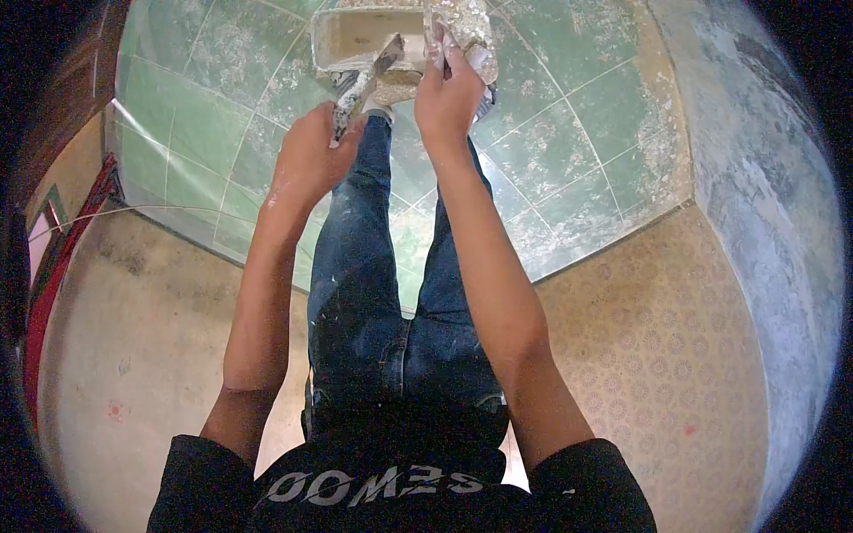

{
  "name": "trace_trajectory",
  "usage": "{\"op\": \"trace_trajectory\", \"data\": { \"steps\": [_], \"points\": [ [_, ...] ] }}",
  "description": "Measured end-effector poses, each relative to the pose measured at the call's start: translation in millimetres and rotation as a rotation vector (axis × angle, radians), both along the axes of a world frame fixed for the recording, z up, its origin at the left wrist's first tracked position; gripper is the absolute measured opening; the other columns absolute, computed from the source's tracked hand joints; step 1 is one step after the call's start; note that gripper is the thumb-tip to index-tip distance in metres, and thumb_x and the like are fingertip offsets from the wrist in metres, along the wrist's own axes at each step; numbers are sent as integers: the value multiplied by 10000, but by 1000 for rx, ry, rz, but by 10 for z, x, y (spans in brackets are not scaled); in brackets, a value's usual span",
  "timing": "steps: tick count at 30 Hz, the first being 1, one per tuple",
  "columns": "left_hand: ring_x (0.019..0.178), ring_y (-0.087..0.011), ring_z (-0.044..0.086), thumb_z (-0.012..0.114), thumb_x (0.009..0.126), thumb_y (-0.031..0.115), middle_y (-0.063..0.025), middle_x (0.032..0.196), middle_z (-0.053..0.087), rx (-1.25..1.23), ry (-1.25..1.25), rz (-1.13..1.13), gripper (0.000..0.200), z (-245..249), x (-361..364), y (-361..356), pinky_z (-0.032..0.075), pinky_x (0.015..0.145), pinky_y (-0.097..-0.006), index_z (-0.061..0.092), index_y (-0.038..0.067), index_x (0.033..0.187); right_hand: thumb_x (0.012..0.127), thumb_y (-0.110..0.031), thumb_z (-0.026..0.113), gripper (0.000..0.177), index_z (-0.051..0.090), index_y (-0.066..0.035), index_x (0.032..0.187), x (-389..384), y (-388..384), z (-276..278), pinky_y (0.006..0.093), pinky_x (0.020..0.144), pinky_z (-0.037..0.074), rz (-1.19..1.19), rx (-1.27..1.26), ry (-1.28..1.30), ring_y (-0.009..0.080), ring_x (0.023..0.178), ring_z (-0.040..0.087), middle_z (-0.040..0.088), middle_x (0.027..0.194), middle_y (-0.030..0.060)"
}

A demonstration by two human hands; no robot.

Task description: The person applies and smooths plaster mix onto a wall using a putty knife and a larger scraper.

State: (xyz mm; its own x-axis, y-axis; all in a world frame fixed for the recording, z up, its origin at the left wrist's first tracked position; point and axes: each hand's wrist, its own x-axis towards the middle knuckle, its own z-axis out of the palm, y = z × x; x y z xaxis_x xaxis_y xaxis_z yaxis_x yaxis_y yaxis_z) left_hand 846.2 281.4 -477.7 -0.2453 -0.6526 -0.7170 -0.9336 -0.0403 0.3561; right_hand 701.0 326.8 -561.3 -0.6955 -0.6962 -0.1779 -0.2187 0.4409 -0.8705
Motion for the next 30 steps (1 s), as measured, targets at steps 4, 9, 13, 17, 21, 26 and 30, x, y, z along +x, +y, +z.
{"op": "trace_trajectory", "data": {
  "steps": [4, 9, 13, 17, 21, 26, 30],
  "points": [
    [853, -479, 608, 628, 879, 341, -312, 841, 624, 19, 15, -52, 396, 106, -96, 41, 471, 744, -518, 587, -53, 878, 841, -82, 568, 247, 650, 69, 1018, 63, -66, -106, 409, 699, 490, 80, 100, -14, 406, 765, 648, 638, 816, 284],
    [861, -476, 612, 620, 881, 341, -306, 845, 629, -29, -18, -61, 385, -142, -53, -4, 474, 747, -521, 596, -43, 885, 915, -181, 583, 283, 658, 21, 1099, 201, -28, 101, 358, 659, 481, 110, 74, 18, 260, 665, 631, 654, 747, 221],
    [851, -476, 613, 615, 884, 350, -297, 850, 636, -53, -29, -31, 396, -211, -12, -97, 478, 736, -514, 605, -46, 905, 913, -145, 576, 252, 656, 31, 1075, 144, 31, 191, 343, 680, 491, 106, 121, -18, 241, 702, 645, 660, 765, 220],
    [850, -467, 615, 626, 881, 377, -292, 846, 636, 3, 50, 17, 430, -37, 33, -114, 478, 738, -480, 608, -50, 930, 876, -37, 532, 315, 626, 17, 1173, -62, -23, 208, 367, 774, 496, -56, 150, -43, 327, 836, 671, 667, 965, 253],
    [875, -457, 615, 631, 882, 380, -302, 872, 628, 12, 179, 47, 436, 71, -17, -23, 472, 745, -469, 612, -51, 947, 884, -88, 551, 292, 633, 45, 1131, -19, -28, -17, 382, 776, 499, 13, 35, 89, 367, 867, 667, 667, 935, 259],
    [858, -449, 612, 627, 885, 379, -299, 883, 625, 21, 68, 41, 432, -170, 38, -17, 471, 738, -461, 612, -50, 941, 942, -159, 558, 295, 635, 39, 1146, 196, 124, 150, 323, 731, 491, 128, 104, -15, 206, 757, 658, 684, 842, 222],
    [785, -438, 601, 630, 887, 357, -290, 825, 615, -10, 43, 49, 416, -129, 60, -52, 467, 717, -448, 609, -56, 932, 937, -119, 549, 292, 625, 45, 1166, 132, 264, 280, 298, 782, 486, 78, 162, -45, 188, 845, 657, 691, 934, 221]
  ]
}}
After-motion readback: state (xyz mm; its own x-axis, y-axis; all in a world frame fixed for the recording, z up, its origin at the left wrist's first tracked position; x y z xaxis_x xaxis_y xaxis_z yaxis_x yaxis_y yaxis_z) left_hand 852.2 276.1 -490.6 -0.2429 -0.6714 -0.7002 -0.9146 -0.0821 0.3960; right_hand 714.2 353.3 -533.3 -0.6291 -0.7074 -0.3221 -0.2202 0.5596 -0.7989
